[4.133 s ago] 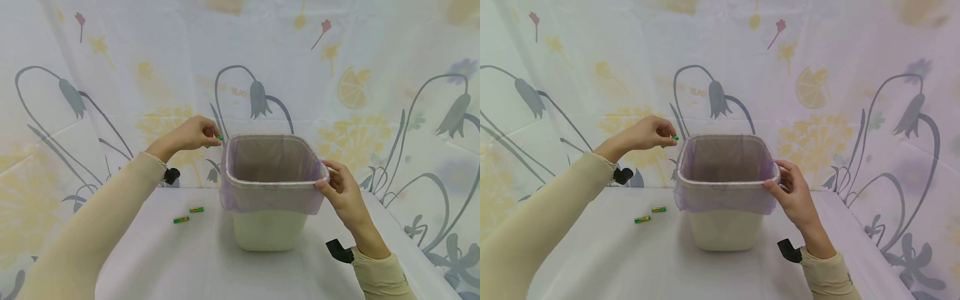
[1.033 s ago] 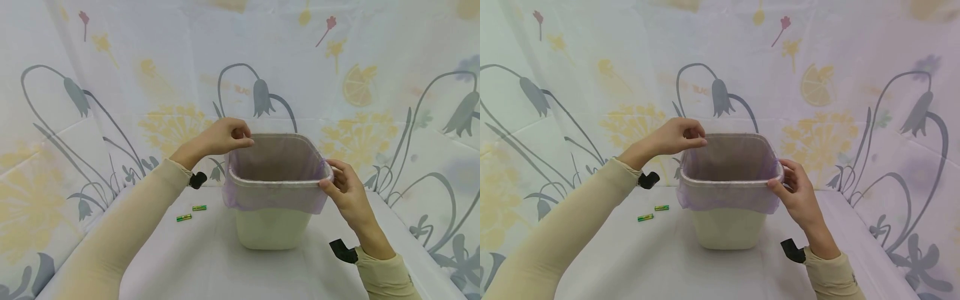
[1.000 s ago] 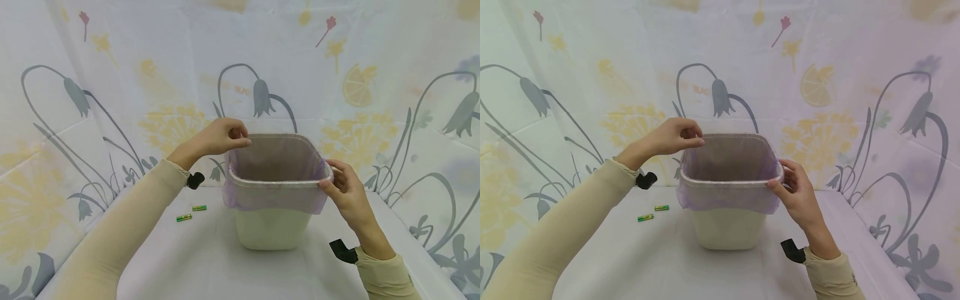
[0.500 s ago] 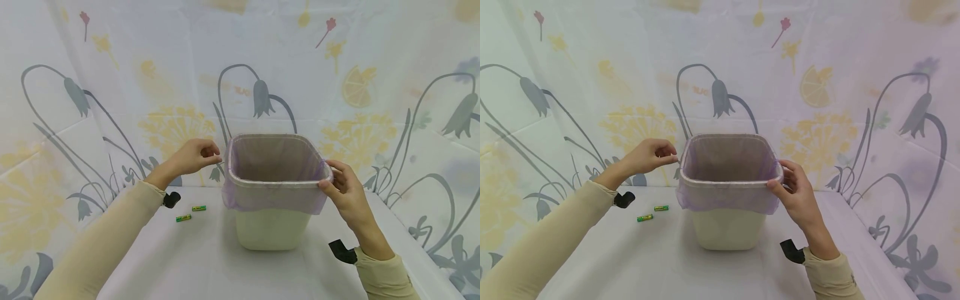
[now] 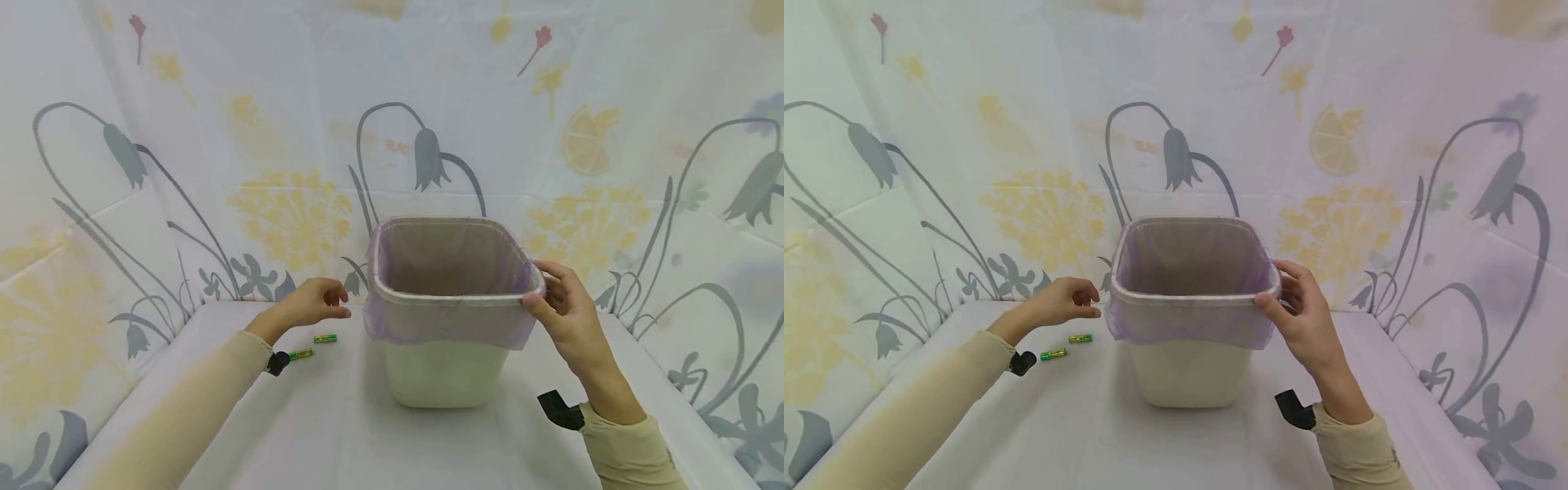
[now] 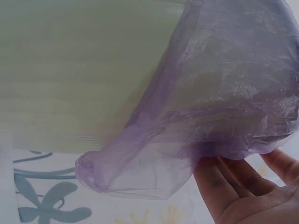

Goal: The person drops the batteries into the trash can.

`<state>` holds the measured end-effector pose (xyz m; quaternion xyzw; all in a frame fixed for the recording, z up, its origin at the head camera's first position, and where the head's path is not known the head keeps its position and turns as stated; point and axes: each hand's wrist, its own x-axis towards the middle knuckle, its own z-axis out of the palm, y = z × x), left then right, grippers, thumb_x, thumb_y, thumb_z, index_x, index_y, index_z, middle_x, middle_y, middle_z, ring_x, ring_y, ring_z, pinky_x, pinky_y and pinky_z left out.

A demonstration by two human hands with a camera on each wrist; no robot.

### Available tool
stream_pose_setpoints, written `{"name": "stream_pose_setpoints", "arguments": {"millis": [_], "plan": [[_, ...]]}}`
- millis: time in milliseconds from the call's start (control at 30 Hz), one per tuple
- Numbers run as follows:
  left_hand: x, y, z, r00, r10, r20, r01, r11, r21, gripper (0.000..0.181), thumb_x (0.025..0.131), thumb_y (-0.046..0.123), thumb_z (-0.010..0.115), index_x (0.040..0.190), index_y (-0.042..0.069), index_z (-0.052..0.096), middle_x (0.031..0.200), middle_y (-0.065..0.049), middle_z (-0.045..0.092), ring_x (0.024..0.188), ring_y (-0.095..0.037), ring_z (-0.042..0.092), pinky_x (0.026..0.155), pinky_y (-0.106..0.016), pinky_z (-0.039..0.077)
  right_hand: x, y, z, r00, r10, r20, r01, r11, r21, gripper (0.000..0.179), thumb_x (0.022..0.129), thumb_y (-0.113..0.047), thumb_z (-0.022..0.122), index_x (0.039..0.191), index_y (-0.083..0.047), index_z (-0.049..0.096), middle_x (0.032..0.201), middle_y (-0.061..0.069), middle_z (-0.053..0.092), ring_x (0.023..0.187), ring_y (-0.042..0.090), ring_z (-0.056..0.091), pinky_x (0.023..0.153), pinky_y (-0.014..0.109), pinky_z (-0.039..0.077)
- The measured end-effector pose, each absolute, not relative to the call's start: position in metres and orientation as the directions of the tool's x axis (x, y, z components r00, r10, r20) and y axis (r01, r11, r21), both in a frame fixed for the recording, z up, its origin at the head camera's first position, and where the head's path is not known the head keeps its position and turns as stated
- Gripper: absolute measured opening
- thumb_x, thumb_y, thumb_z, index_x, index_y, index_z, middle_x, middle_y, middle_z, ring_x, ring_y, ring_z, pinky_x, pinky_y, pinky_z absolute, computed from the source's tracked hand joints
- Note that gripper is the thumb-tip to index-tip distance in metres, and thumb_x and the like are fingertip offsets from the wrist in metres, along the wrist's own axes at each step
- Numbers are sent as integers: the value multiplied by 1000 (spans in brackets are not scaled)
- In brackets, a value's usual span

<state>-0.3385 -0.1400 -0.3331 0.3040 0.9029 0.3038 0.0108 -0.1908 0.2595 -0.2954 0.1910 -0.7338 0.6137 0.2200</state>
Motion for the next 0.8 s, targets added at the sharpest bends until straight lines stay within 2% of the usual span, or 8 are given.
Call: {"name": "stream_pose_setpoints", "arguments": {"millis": [433, 800], "plan": [[-359, -148, -382, -850, 527, -1, 469, 757, 454, 31, 77, 19, 80, 99, 3, 65, 85, -7, 56, 78, -19, 50, 72, -34, 44, -191, 260, -295, -837, -11, 548, -539, 198, -819, 50, 94, -4, 59, 140, -6, 40, 122, 8, 54, 104, 12, 57, 83, 17, 46], [-368, -155, -401, -875, 478, -75, 408, 813, 415, 26, 75, 19, 81, 90, 8, 64, 82, -3, 57, 74, -18, 53, 69, -32, 45, -191, 260, -296, -836, -5, 549, -538, 205, -818, 50, 93, -4, 60, 139, -6, 41, 121, 9, 54, 104, 12, 57, 83, 17, 46]]}}
